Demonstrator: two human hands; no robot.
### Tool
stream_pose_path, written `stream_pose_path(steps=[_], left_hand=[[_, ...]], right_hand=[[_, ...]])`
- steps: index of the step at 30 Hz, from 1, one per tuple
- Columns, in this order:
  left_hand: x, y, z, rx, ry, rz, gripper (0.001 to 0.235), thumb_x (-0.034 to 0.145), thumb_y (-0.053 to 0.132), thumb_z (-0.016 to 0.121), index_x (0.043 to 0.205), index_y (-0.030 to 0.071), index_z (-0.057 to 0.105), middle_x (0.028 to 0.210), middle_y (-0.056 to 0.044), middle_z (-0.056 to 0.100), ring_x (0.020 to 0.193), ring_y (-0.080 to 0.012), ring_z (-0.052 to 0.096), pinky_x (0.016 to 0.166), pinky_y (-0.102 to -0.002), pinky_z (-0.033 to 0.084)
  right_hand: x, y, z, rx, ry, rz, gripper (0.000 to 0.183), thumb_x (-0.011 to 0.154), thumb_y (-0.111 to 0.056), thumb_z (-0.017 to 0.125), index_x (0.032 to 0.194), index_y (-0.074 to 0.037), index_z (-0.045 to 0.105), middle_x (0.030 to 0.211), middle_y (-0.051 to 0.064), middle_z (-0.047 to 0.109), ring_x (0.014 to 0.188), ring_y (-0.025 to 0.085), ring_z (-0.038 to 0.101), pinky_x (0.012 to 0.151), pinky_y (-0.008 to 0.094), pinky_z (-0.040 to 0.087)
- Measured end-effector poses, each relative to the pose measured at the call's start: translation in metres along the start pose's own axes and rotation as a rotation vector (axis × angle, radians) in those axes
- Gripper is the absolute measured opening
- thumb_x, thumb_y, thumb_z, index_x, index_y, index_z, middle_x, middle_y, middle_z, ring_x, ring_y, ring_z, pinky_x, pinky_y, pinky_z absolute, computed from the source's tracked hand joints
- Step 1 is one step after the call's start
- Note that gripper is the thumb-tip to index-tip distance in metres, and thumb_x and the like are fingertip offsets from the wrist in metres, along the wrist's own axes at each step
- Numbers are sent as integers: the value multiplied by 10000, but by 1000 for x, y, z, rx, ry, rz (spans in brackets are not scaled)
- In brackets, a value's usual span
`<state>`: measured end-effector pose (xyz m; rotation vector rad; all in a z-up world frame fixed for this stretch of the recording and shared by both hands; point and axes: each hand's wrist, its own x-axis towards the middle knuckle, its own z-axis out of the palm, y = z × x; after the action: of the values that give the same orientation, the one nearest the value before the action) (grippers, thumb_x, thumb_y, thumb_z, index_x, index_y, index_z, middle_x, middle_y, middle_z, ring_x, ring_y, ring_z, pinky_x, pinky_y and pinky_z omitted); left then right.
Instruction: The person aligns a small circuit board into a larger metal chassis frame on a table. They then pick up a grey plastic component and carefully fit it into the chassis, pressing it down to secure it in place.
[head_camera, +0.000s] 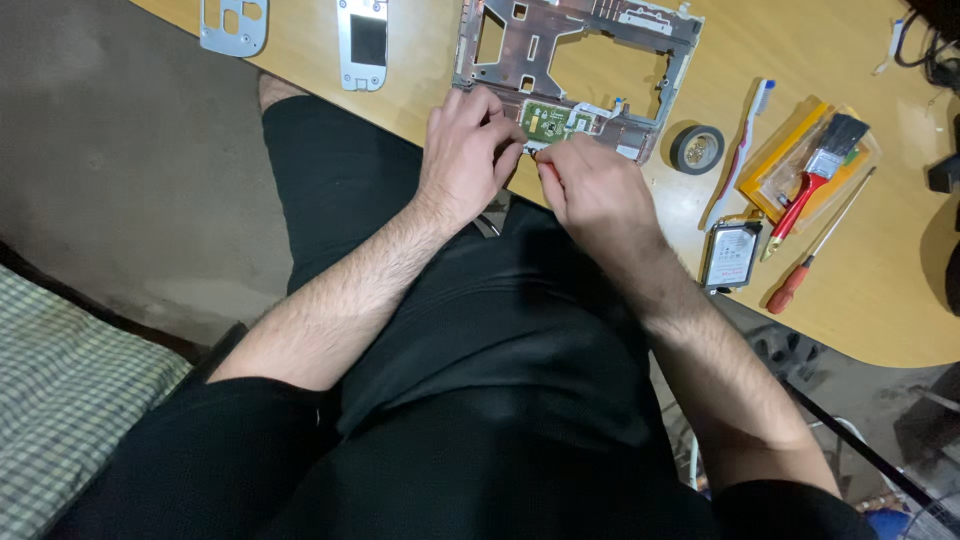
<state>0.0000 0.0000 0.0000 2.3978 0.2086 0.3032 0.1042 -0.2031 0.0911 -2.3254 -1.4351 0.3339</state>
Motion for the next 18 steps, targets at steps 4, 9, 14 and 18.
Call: stream_pose_path(steps=[4, 9, 14, 18], left_hand=[[1, -1, -1, -2, 0, 12, 49, 1092, 223, 907, 1102, 174, 902, 1165, -72, 620, 1104, -368, 569, 791, -532, 468], [-1, -1, 1, 18, -1, 18, 93, 1061, 153, 890, 1105, 87, 842, 1190, -103, 649, 1096, -368, 560, 821, -526, 477], [1, -2, 3, 18, 2, 12, 120, 989, 142, 920, 1080, 102, 853, 1178, -79, 633, 1077, -366, 557, 816, -528, 482], [3, 1, -3, 1, 19, 18, 60, 1055, 241, 903, 1051, 182, 905, 1133, -62, 590, 1052, -364, 541, 819, -537, 471]], right_hand=[[16, -8, -6, -195, -119, 68, 206, 1311, -258, 687, 1171, -118, 631, 1027, 95, 664, 875, 348, 698, 695, 516, 539], [52, -20, -27, 60, -313, 95, 343, 1189, -35, 553, 1497, -19, 703, 1204, 229, 781, 1085, 458, 737, 923, 607, 573], [48, -13, -8, -178, -308, 127, 302, 1295, -347, 561, 1343, -66, 661, 1133, 161, 696, 878, 407, 721, 678, 584, 560], [46, 0, -5, -101, -227, 64, 477, 1225, -185, 587, 1671, -43, 680, 1343, 231, 786, 1115, 510, 808, 837, 667, 641]])
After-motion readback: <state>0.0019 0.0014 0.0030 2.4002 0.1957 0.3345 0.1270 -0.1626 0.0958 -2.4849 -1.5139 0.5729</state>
